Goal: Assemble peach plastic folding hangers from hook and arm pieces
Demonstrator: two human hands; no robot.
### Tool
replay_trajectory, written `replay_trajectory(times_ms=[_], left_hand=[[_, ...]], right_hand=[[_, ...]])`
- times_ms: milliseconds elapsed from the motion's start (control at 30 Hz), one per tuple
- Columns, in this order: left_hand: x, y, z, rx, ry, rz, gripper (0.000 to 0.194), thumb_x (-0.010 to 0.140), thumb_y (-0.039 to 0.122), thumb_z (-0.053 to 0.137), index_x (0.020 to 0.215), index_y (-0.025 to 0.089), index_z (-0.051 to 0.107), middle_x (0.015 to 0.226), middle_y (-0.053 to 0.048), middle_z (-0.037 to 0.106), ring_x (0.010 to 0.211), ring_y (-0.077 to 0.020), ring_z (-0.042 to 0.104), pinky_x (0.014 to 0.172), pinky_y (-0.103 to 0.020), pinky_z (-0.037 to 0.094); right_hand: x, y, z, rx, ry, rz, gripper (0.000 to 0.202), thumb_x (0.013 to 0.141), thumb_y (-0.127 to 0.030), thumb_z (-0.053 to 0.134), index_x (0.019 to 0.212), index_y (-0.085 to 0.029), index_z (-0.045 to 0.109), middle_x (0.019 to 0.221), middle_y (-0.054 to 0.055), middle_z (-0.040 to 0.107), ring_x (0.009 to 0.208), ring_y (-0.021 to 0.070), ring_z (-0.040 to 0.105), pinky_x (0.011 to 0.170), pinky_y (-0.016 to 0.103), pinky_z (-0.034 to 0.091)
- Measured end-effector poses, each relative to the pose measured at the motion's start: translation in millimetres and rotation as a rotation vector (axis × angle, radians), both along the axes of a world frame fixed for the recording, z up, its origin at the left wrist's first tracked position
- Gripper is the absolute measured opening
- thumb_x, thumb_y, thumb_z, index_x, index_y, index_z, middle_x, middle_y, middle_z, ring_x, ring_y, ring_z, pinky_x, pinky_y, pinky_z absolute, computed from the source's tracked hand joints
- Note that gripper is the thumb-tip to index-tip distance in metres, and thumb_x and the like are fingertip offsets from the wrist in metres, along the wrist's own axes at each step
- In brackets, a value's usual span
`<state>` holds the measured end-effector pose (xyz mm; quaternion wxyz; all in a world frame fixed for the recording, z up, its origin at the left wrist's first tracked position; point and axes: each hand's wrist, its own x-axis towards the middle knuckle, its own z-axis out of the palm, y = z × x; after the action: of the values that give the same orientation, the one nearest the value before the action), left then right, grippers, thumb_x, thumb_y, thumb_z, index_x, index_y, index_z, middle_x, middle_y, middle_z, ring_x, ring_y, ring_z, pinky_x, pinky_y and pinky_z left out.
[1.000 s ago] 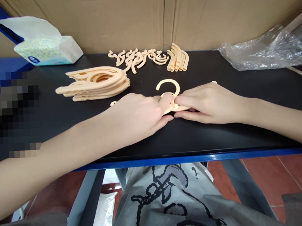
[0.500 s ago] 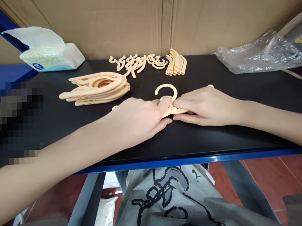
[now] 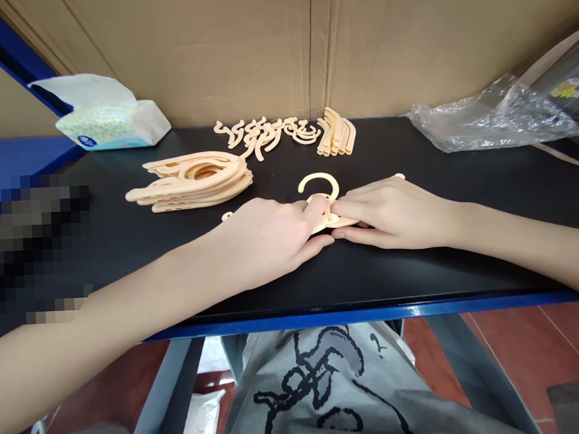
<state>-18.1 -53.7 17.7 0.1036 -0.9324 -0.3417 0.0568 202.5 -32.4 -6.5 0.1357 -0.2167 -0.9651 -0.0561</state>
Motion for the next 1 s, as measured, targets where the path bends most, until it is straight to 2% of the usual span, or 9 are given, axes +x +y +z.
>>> replay_trajectory(times_ms=[333, 633, 833, 1000], left_hand=[[-0.1, -0.2, 2.0, -0.038, 0.000, 0.001, 0.029, 0.105, 0.032, 0.035, 0.122, 0.012, 0.049, 0.084, -0.005, 0.072, 0.063, -0.0217, 0.069, 0.047, -0.029, 0.027], [0.7, -0.9, 3.2, -0.004, 0.011, 0.015, 0.036, 0.106, 0.035, 0.030, 0.116, 0.012, 0.054, 0.062, -0.003, 0.066, 0.053, -0.0224, 0.065, 0.047, -0.028, 0.030], [0.1, -2.1, 4.3, 0.018, 0.020, 0.007, 0.035, 0.105, 0.033, 0.029, 0.117, 0.012, 0.054, 0.061, -0.003, 0.065, 0.054, -0.0225, 0.066, 0.047, -0.029, 0.030], [0.0, -1.9, 3.7, -0.004, 0.001, -0.003, 0.033, 0.105, 0.032, 0.031, 0.120, 0.012, 0.052, 0.073, -0.006, 0.070, 0.059, -0.0233, 0.068, 0.047, -0.030, 0.030]], right_hand=[[-0.6, -0.6, 1.2, -0.026, 0.016, 0.002, 0.023, 0.101, -0.029, 0.047, 0.081, -0.020, 0.051, 0.069, -0.002, 0.057, 0.056, 0.0109, 0.047, 0.052, 0.024, 0.027], [-1.7, -0.8, 0.9, -0.016, 0.017, -0.001, 0.026, 0.101, -0.029, 0.047, 0.077, -0.020, 0.049, 0.066, -0.003, 0.054, 0.053, 0.0105, 0.043, 0.050, 0.024, 0.024], [-1.2, -0.5, 1.4, -0.009, 0.013, 0.004, 0.024, 0.101, -0.029, 0.049, 0.079, -0.020, 0.050, 0.066, -0.003, 0.055, 0.054, 0.0106, 0.044, 0.050, 0.023, 0.024], [-0.1, -0.2, 0.6, -0.014, -0.003, -0.022, 0.025, 0.102, -0.031, 0.046, 0.081, -0.020, 0.052, 0.067, -0.002, 0.056, 0.056, 0.0110, 0.047, 0.051, 0.023, 0.025]])
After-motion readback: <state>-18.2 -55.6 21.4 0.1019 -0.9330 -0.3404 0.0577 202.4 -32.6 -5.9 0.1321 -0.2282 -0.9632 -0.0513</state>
